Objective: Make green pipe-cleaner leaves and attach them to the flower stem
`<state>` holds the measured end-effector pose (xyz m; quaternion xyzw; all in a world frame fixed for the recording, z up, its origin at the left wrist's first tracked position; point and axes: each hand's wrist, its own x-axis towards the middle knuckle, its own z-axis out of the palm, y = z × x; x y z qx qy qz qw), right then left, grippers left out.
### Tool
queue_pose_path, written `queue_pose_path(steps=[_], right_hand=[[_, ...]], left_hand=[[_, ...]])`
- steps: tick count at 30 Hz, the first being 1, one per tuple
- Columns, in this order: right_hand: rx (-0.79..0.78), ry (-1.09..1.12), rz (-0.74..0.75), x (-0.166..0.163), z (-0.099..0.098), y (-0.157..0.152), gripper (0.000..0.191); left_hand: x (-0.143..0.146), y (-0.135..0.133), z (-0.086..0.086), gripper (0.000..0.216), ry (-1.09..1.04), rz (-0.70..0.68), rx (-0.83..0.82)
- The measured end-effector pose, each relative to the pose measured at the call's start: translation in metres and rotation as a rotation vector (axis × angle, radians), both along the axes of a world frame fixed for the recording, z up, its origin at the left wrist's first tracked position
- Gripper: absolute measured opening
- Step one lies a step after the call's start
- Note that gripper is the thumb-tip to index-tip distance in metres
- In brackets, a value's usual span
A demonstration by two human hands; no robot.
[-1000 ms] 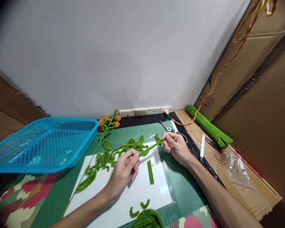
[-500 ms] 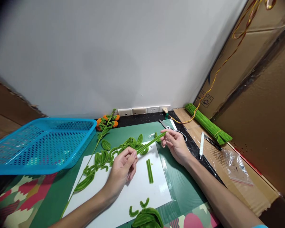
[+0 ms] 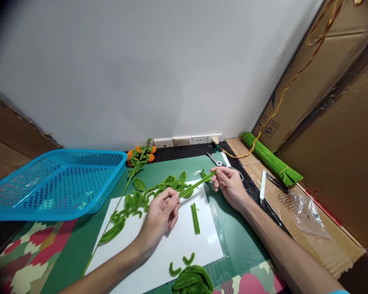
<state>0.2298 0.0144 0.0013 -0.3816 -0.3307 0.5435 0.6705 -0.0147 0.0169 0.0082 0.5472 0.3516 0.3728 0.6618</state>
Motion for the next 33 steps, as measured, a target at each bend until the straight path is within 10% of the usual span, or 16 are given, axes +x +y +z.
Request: queue_pose_path(steps=[33], right_hand=[[-0.025, -0.001, 0.021, 0.0016, -0.0026, -0.0005, 0.039]], left_hand=[[0.0002, -0.0012, 0.0024, 0.036, 0.027, -0.069, -0.015]])
